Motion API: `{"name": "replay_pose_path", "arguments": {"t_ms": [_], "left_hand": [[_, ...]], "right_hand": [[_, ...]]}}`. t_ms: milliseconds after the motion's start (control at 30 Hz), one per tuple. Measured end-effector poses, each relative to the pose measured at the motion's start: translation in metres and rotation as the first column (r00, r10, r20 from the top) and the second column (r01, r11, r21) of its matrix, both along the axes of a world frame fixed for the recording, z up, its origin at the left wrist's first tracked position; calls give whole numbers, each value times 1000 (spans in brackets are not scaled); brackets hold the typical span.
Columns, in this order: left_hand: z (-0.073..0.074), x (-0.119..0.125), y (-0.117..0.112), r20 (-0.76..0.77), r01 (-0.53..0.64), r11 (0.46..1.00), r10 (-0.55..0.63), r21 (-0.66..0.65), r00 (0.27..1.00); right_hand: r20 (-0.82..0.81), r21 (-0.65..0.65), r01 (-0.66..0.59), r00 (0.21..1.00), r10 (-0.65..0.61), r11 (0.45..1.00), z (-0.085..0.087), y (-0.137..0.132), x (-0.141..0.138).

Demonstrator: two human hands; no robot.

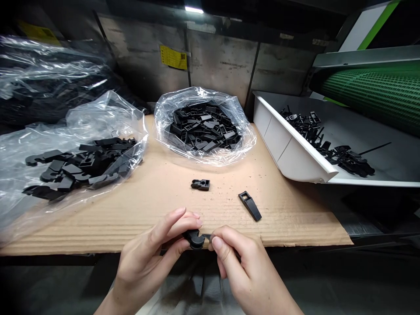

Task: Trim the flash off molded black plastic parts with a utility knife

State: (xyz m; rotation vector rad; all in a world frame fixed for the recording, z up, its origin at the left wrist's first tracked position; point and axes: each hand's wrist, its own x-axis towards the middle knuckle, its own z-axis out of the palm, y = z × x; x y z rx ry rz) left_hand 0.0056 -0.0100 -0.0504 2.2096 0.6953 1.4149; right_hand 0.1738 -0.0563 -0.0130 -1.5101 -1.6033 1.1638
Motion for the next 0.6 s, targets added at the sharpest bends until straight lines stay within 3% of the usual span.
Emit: {"name": "replay_pose_path", "arguments": {"t_ms": [200,600], "left_hand": [[-1,2,-2,-6,-43,998,43,54,999],[-2,1,-2,5,-34,998,34,56,999]], "right_hand": [[-86,-89,24,996,-32,996,-3,-1,-1],[-44,-24,39,998,-40,999,-3,-2,-4]]}}
